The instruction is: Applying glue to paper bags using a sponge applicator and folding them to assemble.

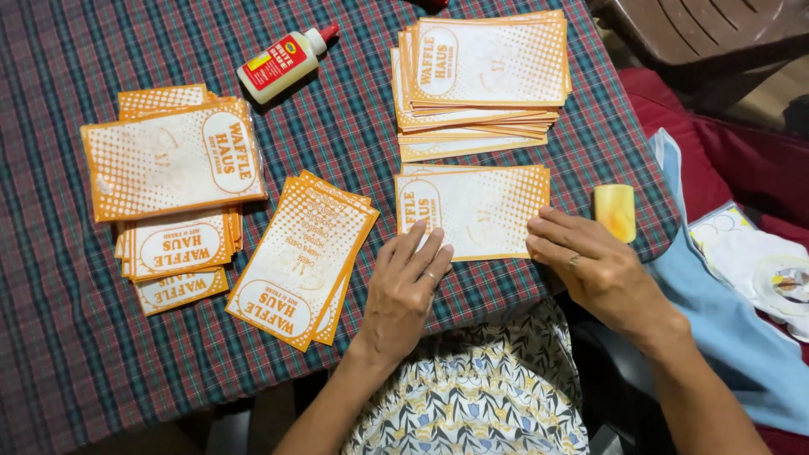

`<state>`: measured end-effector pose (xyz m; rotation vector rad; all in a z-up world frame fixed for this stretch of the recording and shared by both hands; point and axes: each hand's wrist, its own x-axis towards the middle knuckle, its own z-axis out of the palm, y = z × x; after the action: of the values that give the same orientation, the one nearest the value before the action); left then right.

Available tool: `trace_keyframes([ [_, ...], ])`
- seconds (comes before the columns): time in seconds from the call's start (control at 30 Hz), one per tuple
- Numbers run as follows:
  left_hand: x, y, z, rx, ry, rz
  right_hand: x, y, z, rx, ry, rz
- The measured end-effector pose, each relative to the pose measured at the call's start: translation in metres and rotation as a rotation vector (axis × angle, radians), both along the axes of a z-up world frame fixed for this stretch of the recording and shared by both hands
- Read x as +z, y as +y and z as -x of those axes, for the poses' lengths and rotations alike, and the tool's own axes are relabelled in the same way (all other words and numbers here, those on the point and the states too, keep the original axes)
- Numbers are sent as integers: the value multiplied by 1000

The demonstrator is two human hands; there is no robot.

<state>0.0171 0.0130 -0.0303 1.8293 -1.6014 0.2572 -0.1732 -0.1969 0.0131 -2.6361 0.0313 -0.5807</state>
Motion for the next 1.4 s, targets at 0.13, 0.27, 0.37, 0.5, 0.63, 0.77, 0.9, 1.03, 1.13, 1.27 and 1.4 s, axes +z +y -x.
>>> trace_keyframes([
  [0.13,-1,0,-2,5,1,3,-2,1,-1,-3,50,11],
  [0.27,1,-1,-4,14,-9,-2,0,3,-3,-12,60,29],
  [0.37,1,-1,-5,25,-13,-15,0,4,-4,-30,59,32],
  [0.5,-2,-1,-6,34,-12,-24,-1,5,-3,-40,54,27],
  [0.63,2,-3,-7,44,-6,-22,-2,4,-2,-32,47,22],
  [0.77,0,-4,-7,47,-10,-4,-3,3,-2,-33,52,31],
  [0.9,-4,-4,-12,37,-52,1,-4,1,-2,-19,60,23],
  [1.03,2,-3,-18,-29,-100,-26,-3,-1,-4,-10,36,48],
  [1.13,3,-5,-20,-15,-108,1,7,-1,-13,6,19,3],
  [1.27,7,-6,-20,-4,-79,1,11,-10,-24,-23,146,6],
  [1.4,8,-8,-11,76,-47,-87,-7,-32,-23,-122,400,406],
])
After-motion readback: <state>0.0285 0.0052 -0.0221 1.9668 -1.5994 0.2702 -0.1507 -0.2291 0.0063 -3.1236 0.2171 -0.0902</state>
